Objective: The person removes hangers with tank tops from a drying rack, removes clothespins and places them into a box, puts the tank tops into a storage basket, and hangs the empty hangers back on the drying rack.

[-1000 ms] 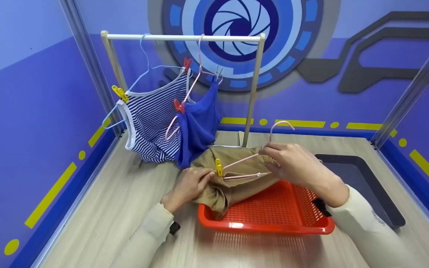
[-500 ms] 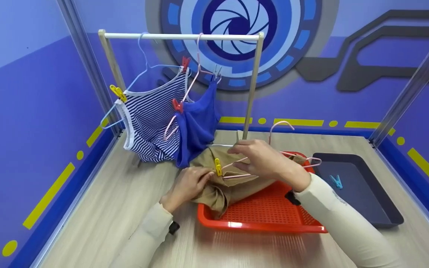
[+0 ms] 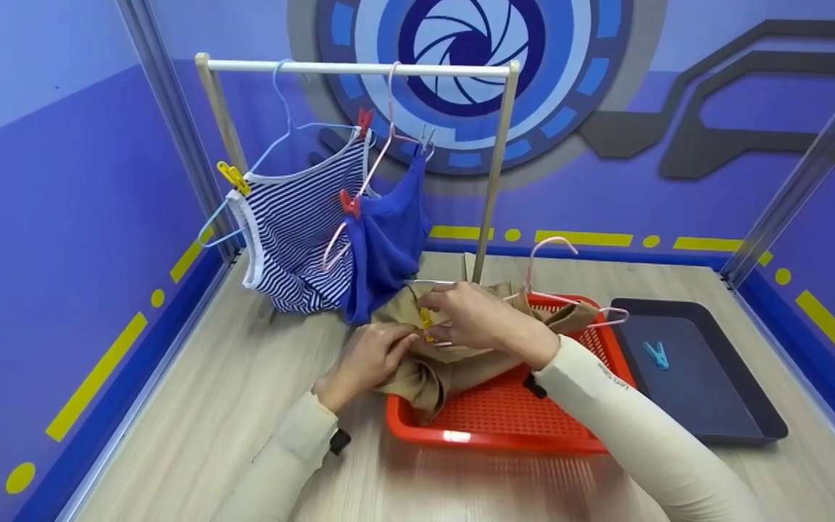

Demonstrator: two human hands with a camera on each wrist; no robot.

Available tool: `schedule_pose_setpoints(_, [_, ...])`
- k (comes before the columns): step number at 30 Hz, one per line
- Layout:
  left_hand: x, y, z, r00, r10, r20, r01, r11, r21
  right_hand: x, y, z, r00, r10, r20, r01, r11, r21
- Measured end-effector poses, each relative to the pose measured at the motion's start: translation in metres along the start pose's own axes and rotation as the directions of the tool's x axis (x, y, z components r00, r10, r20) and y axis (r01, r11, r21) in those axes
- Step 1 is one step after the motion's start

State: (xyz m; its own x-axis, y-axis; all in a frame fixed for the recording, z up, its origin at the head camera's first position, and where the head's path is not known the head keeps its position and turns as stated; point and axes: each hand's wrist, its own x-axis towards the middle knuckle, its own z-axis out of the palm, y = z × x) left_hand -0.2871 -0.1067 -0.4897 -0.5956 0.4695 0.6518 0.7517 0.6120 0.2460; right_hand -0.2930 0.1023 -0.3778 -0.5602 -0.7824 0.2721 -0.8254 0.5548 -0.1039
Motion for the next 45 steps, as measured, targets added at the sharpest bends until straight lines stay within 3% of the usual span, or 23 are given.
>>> schedule_pose_setpoints(9, [0.0,0.0,0.0,1.0,-0.008,0.0,0.008,1.0,0.007,0.004,0.004,0.008,0.999,0.046,0.004,-0.046,0.999,0.017])
schedule_pose_setpoints(27, [0.0,0.0,0.001,1.0,0.007,-0.02,-0.006,1.0,0.021,0.004,0.01,0.016,0.994,-0.02,-0.11,0.028,0.997,0.073])
schedule_pose_setpoints(45, [-0.001,0.002,0.0,1.0,-0.005,-0.006,0.005,1.0,0.001,0.005,0.003,0.0,0.982,-0.043,-0.185,0.062,0.993,0.098])
